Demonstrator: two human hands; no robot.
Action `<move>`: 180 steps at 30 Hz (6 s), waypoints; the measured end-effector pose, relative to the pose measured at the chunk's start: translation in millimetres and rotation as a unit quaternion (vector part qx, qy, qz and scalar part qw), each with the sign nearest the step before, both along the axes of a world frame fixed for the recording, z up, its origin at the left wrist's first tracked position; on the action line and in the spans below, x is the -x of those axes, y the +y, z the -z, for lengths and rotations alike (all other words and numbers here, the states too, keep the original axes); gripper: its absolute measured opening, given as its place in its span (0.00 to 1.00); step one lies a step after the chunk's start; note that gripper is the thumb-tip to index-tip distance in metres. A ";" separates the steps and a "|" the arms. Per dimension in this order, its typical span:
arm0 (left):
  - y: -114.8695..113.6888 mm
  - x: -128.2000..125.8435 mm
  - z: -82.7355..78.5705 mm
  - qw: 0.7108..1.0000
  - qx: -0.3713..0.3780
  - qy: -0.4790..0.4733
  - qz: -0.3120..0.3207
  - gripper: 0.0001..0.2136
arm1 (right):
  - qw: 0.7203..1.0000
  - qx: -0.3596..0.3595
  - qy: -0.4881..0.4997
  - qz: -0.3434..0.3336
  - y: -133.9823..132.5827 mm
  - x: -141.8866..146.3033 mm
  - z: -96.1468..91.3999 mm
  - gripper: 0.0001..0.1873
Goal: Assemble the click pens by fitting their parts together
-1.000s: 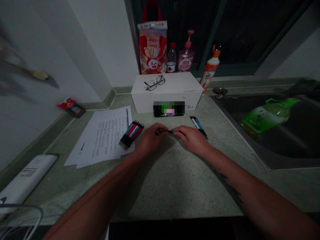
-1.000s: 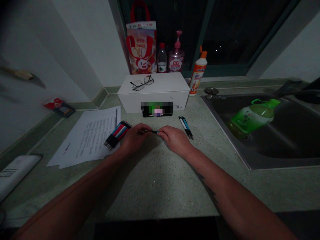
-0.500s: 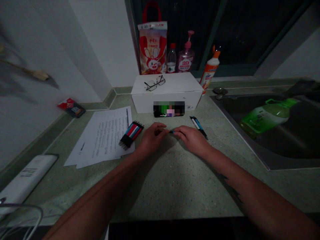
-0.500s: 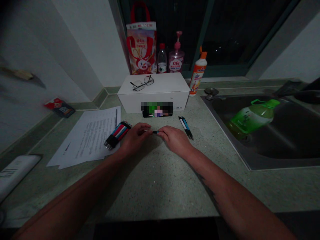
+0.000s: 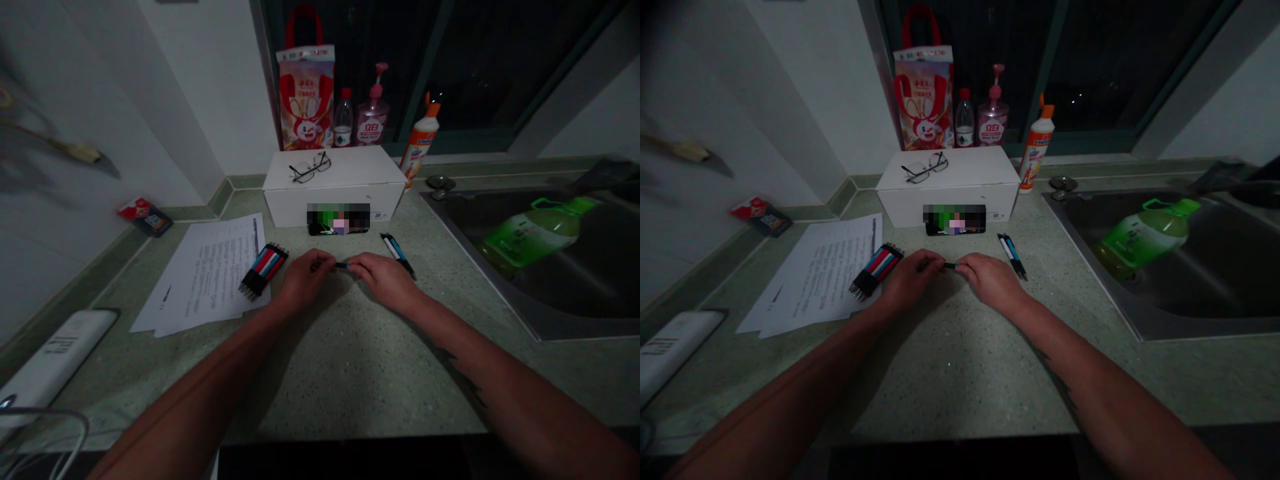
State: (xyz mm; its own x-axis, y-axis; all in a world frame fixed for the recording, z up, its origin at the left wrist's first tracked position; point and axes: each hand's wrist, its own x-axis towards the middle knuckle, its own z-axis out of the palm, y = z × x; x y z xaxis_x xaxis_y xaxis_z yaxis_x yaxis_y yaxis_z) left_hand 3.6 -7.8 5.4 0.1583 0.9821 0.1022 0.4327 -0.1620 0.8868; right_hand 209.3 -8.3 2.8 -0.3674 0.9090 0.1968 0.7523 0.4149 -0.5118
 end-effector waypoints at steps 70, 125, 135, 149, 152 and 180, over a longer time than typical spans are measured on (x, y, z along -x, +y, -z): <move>14.2 36.0 2.9 0.848 -0.078 0.499 -0.159 0.12 | 0.924 0.058 -0.221 0.307 25.1 -57.2 -12.1 0.21; -4.5 -3.5 -9.1 0.995 0.026 0.036 -0.091 0.09 | 0.978 0.131 0.139 -0.079 5.7 -5.0 -2.2 0.13; -3.0 -1.5 -1.8 0.998 0.008 0.025 -0.060 0.10 | 0.968 0.169 0.152 -0.107 -1.8 1.1 -4.2 0.12; -2.2 -2.0 3.4 0.997 -0.010 0.053 -0.047 0.10 | 0.980 0.079 0.185 -0.009 5.1 -4.4 -1.0 0.05; -3.0 -3.1 1.6 0.998 -0.036 0.033 -0.041 0.06 | 0.981 0.067 0.184 -0.014 5.1 -4.3 0.0 0.05; -3.7 0.8 6.4 0.976 -0.143 0.165 0.022 0.06 | 0.995 0.054 0.067 -0.055 4.2 -3.8 -1.4 0.12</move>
